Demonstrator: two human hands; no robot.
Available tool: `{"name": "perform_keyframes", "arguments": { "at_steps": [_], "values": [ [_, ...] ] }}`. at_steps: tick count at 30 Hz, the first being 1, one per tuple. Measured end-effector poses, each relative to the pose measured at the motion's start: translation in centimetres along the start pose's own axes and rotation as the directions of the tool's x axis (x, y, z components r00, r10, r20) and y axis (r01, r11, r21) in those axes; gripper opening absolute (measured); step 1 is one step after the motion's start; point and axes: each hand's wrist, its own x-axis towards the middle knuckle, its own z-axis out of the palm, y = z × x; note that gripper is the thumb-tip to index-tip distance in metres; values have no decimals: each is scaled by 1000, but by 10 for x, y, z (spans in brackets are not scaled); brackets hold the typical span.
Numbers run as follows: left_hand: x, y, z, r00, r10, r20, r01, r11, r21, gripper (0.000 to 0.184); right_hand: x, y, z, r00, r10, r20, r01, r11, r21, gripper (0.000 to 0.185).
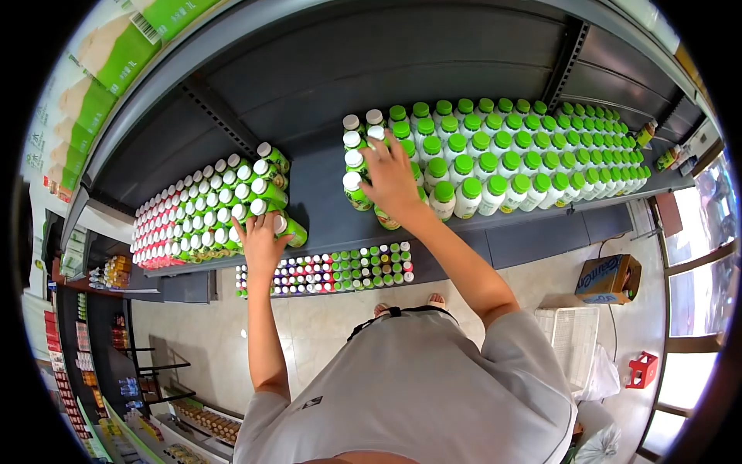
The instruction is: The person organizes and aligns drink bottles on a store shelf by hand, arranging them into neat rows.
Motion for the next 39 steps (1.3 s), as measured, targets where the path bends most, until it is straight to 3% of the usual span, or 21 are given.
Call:
{"name": "perform_keyframes", "arguments": {
  "at_steps": [5,7,9,13,14,17,21,22,25,26,29,33,34,39],
  "values": [
    [5,24,10,992,110,-57,-123,944,-306,49,-19,18,-17,986,41,-163,-25,995,96,49],
    [6,45,22,980,149,-131,-190,889,-416,48,-26,15,-22,985,36,-166,-18,994,112,45],
    [11,74,22,987,133,-88,-159,810,-564,45,-32,15,-27,988,33,-150,-14,992,123,45],
    [19,116,23,995,91,-32,-92,794,-601,44,-38,21,-36,986,52,-156,-23,983,180,46],
    [21,120,29,988,108,-106,-150,796,-587,44,-39,21,-40,986,53,-156,-24,983,183,46],
    [23,128,39,990,74,-122,-134,776,-617,44,-47,21,-52,986,78,-148,-45,977,210,45],
    [21,135,49,999,-43,-6,23,649,-761,41,-62,11,-60,986,102,-135,-58,953,299,43],
    [20,131,57,998,-7,58,49,642,-765,58,-66,7,-63,987,92,-134,-45,946,321,43],
    [12,138,76,973,-99,-210,-111,598,-794,90,-86,-7,-64,990,81,-114,-27,912,408,43],
    [10,132,103,988,-35,-150,-100,591,-800,114,-94,-12,-60,992,80,-99,-26,890,455,43],
    [7,136,147,999,9,48,45,207,-977,119,-118,-27,-53,998,64,5,-56,832,552,43],
    [3,145,151,992,-6,128,128,32,-991,113,-144,-29,-35,985,12,170,-114,786,607,43],
    [3,143,159,995,-10,98,99,82,-992,110,-149,-28,-31,982,-30,189,-97,776,623,42],
    [3,140,156,997,27,75,73,75,-995,103,-162,-24,-28,950,-170,260,-48,747,663,42]
  ]
}}
